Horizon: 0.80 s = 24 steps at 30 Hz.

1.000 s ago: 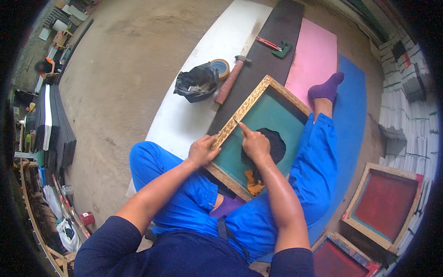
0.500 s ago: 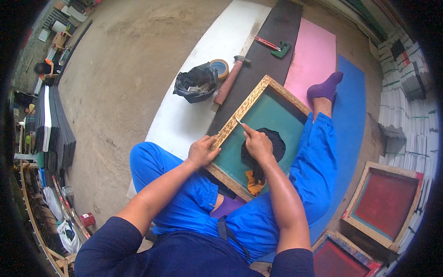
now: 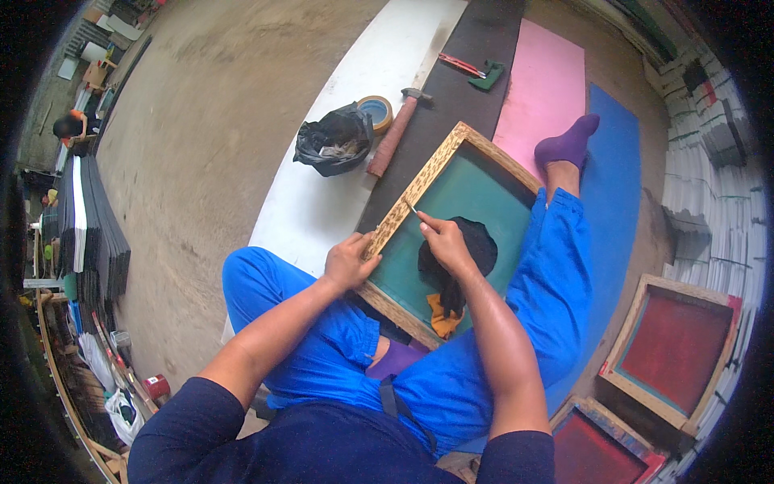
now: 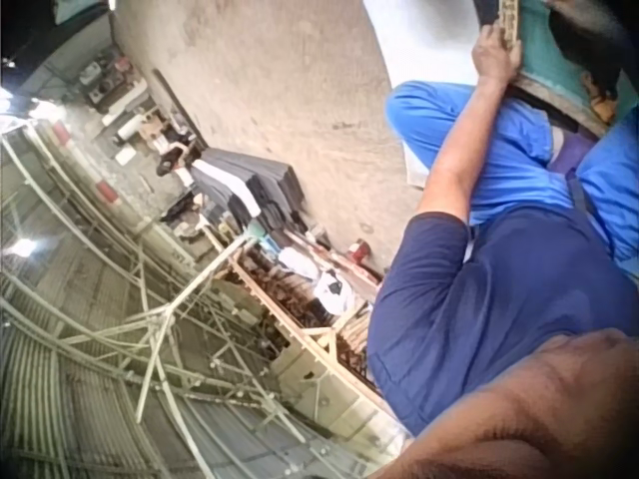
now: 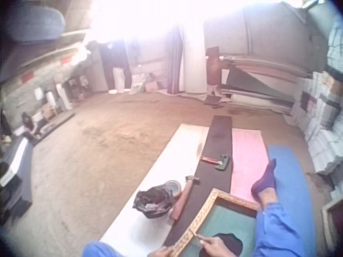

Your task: The person sits on the floor and uses a small carving tool to carve a pattern into the wooden frame of a green board. The person holds the frame steady with one hand while carving with the other.

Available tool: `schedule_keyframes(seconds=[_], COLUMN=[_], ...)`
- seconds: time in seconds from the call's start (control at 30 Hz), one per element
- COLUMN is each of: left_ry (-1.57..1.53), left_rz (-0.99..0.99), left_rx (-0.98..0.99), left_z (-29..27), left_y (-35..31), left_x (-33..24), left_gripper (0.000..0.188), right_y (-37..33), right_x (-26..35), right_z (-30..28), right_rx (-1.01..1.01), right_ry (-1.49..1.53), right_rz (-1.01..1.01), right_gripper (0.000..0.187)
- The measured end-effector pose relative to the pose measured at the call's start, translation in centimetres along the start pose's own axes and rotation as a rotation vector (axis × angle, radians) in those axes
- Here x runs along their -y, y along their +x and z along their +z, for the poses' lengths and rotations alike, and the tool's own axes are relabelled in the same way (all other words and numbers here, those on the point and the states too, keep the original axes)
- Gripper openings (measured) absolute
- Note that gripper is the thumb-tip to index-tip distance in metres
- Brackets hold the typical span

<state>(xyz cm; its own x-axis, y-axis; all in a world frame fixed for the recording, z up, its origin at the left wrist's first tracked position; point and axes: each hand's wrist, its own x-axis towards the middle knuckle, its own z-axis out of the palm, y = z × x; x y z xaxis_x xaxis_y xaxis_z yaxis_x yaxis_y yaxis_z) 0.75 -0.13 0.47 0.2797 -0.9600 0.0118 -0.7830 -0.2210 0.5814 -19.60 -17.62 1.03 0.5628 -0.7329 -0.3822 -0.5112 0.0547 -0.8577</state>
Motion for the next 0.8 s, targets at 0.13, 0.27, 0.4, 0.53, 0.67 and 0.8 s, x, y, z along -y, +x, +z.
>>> schedule_keyframes(seconds=[0.13,0.27,0.4,0.53,0.67,0.8], left_ry=[-0.003,0.006,0.021,0.007,-0.007,0.021], left_rz=[-0.014,-0.015,-0.009,-0.029,-0.007,-0.020], left_rx=[0.012,0.024,0.018,0.034,0.032,0.017], left_z=[0.0,0.4,0.5,0.2,0.3,0.2], left_y=[-0.2,0.1,-0.1,-0.2,0.2,-0.3], left_x=[0.5,0.2,0.6,0.6,-0.1,0.6], left_gripper=[0.055,0.055,0.055,0.055,0.055,0.055], right_y=[-1.7,-1.2,1.0,0.6,1.6,0.3], right_x=[3.3,0.4,-1.7,-1.4,-4.6,2.9], right_z=[-0.1,0.0,-0.7,0.1,-0.1,-1.2], right_rx=[-0.019,-0.108,0.059,-0.044,-0.235,0.160], right_ry=[-0.398,-0.359,-0.004,-0.119,-0.452,0.353], right_rz=[-0.039,-0.132,0.039,-0.091,-0.436,0.388], right_gripper=[0.041,0.043,0.043,0.042,0.041,0.039])
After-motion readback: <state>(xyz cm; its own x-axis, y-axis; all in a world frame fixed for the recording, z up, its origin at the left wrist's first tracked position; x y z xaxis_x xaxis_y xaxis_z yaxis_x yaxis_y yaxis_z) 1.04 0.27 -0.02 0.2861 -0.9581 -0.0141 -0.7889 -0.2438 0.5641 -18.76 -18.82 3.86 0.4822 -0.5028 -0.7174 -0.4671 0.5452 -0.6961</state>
